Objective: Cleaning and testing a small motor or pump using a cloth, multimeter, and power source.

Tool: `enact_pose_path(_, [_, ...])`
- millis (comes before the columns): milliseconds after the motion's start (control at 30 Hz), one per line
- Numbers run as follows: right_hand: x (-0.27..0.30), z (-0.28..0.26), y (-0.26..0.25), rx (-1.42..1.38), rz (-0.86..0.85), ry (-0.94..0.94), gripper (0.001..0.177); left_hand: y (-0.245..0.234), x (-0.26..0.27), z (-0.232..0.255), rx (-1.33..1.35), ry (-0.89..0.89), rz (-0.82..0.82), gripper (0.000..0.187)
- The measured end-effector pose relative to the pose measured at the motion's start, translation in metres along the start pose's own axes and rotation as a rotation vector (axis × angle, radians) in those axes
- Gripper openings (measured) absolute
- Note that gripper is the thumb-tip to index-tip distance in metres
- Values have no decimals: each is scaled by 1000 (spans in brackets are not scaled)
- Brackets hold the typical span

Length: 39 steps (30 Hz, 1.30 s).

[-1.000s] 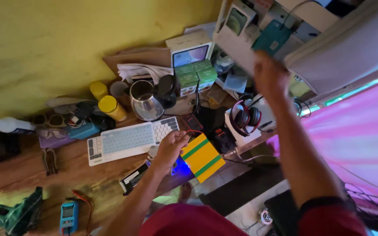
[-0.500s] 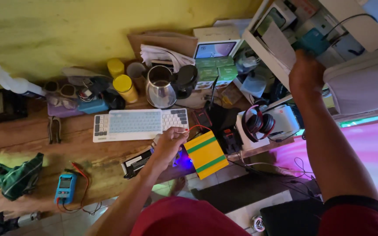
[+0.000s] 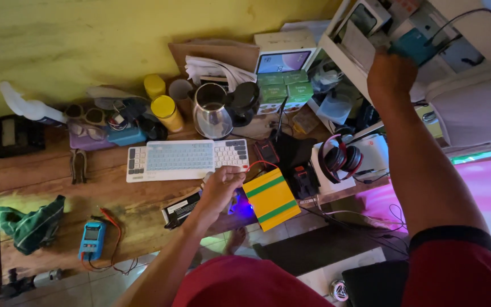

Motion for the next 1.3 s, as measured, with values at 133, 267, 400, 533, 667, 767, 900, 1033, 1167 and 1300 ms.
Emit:
enact_pose_path(133, [7, -16, -13, -2, -9, 45, 15, -11, 4, -5, -14, -1, 37, 35])
enact_pose_path(267, [30, -41, -41, 6, 216, -100, 41, -20, 4, -20, 8, -22, 77, 35])
enact_pose_path(400, [46, -13, -13, 175, 225, -96, 20, -28, 16, -14, 38, -35, 134, 33])
enact_pose_path(533, [64, -60, -41, 32, 192, -153, 27, -52, -9, -62, -115, 83, 320, 31])
enact_pose_path(667, [87, -150, -68, -345, 221, -258, 40, -100, 1, -60, -380, 208, 584, 33])
enact_pose_path(767, [109, -204, -46, -630, 155, -221, 39, -133, 11, -86, -433, 125, 698, 35])
enact_pose_path(900, [148, -267, 18, -944, 31, -146, 44, -176, 22, -157, -511, -38, 828, 36])
enact_pose_path(1033, [173, -317, 79, -1243, -355, 322, 55, -203, 48, -201, -529, -188, 839, 37])
enact_pose_path(1167, [201, -325, 171, -1248, -575, 588, 57, -224, 51, -243, -554, -233, 884, 47])
enact_pose_path(1300, [204, -326, 206, -1186, -584, 574, 50, -247, 24, -272, -605, -111, 937, 62])
Point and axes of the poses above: each hand's wrist, its own x-axis away from the middle knuckle, its own y-axis out of the palm, z = x × y, the point moved 4 cm from there along -x, towards the middle knuckle, and after that the axes turned 15 degrees about -x, right-handed, at the moved point
